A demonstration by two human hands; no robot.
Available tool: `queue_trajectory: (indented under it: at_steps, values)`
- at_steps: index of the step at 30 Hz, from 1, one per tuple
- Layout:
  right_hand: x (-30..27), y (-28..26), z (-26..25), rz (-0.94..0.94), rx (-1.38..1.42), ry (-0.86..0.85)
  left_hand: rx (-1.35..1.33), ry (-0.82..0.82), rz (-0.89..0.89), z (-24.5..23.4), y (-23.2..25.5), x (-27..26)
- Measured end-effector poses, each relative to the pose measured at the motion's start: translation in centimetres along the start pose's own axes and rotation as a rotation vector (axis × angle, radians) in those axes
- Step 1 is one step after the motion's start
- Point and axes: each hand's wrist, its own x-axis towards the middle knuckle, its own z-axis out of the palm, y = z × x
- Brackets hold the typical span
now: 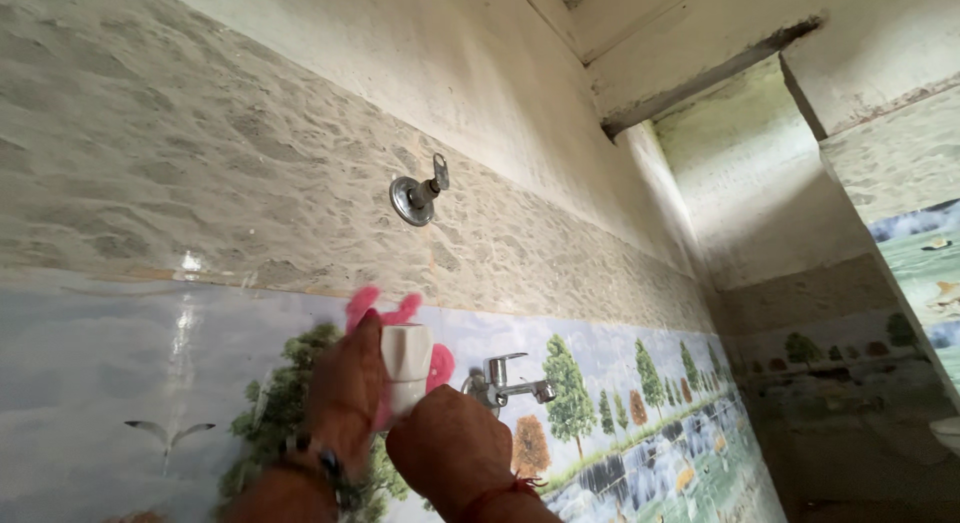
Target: The person scrubs a wall-mounted faucet with a pink cloth. They repeatedly wipe the faucet body, handle, and base while holding the cloth with both hands.
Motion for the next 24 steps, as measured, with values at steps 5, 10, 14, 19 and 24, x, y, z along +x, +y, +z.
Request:
queue_trajectory:
  at_steps: [5,10,14,19,24]
  values:
    - [0.0,0.1,0.1,0.027,-0.001,-0.035,0.352,0.032,-0.046,-1.0,0.3,-4.1]
    - [-0.1,0.3,0.1,0.007,0.004,-0.022,0.532,-0.068,0.054,-3.7,1.2,-5.9]
    - [-0.1,0.0,0.1,0.004,-0.006,-0.008,0.954,-0.271,0.186,-5.2,1.1,-4.1]
    - [-0.1,0.3,0.0,0.018,-0.008,-0.033,1.035,-0.359,0.263,-5.4,0.3,-2.6]
    - [0.3,0.5,0.7,-0.051,-0.014,0.030,1.017,-0.054,0.581,-4.0,-1.5,-6.4]
